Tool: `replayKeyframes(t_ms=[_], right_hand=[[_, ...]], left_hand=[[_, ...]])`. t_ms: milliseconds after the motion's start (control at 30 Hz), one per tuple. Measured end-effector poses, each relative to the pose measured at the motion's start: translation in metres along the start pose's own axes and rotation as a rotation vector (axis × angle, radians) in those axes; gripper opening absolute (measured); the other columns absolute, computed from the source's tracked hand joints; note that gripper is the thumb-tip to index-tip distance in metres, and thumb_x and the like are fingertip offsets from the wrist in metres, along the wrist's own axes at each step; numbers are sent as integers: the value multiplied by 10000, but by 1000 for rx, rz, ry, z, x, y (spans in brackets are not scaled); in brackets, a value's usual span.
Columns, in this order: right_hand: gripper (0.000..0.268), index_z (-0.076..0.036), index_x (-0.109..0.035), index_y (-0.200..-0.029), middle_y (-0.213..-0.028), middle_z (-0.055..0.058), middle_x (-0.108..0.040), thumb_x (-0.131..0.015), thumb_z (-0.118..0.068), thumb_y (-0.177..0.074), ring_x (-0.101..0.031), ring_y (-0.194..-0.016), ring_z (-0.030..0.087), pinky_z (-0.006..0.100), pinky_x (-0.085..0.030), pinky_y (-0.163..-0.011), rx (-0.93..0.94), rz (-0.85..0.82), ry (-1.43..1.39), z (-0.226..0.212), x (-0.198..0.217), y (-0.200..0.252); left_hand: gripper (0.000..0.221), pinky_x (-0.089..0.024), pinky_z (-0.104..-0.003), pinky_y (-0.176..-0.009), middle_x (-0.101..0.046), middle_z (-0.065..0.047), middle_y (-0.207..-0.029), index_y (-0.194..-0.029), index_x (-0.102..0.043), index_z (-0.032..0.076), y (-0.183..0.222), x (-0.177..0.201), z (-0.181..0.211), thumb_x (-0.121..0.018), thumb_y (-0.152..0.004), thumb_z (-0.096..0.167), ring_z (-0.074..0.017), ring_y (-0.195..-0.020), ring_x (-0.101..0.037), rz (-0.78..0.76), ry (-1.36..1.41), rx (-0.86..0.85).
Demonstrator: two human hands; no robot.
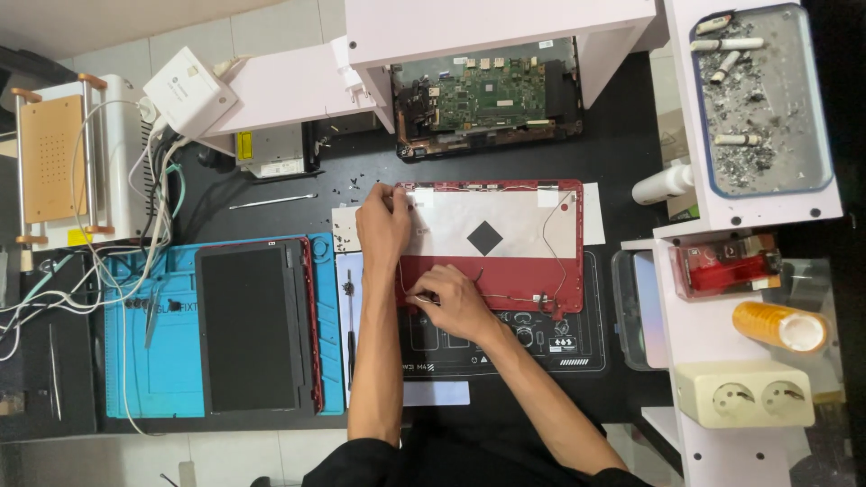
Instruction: The person disassembles a laptop screen assembly on a workbench. They use a screwdriver to remove screws from the bezel, then detach the screen panel and disconnect the ribbon cable from the back of the assembly.
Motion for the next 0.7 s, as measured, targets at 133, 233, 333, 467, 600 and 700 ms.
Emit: replayKeyframes(t_ms=[133,233,333,467,600,700], right_hand=[[60,-55,-753,-858,-833,61,-722,-788,-87,-821,-638,-802,236,375,-472,-761,7,1,-6,2,-1,-1],[67,-57,-746,-853,-829,55,-723,-793,-93,-821,-636,-799,236,378,-469,-759,14,4,2,1,1,-1],[76,-58,-736,-853,-838,51,-722,-793,-98,-822,-637,-809,238,383,-458,-753,41,6,4,-1,2,1],[66,-61,-739,-854,-838,49,-720,-786,-94,-821,-629,-814,242,386,-452,-759,72,6,4,-4,4,0],[50,-69,-753,-861,-830,48,-719,-778,-88,-822,-623,-807,238,383,-456,-763,53,-6,-3,-4,4,-1],[64,-72,-763,-873,-838,51,-724,-771,-73,-809,-628,-817,240,383,-468,-780,48,-8,-2,-2,2,1]], left_hand=[[269,-529,-423,-673,-729,-161,-724,-913,-702,0,-8,-1,-7,-640,-967,256,-309,-680,-716,26,17,37],[253,-518,-422,-641,-706,-141,-690,-901,-705,-5,-12,-3,-6,-657,-951,238,-301,-646,-697,36,7,6],[229,-507,-415,-615,-689,-117,-665,-917,-700,1,-8,0,4,-651,-960,221,-283,-619,-685,21,3,-58],[187,-474,-429,-593,-650,-151,-635,-955,-699,18,-2,5,17,-636,-971,193,-300,-572,-623,-62,-29,-108],[171,-470,-443,-599,-648,-180,-645,-977,-699,33,7,10,32,-637,-964,192,-334,-577,-615,-157,-65,-112],[174,-497,-444,-628,-689,-177,-705,-973,-696,36,17,6,30,-642,-950,200,-357,-647,-665,-195,-84,-142]])
Point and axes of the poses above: each hand's wrist, its own y-axis away from the middle knuckle, its own x-axis out of the back of the hand, z = x × y, the point moved 6 cm from there along -y, towards the middle knuckle
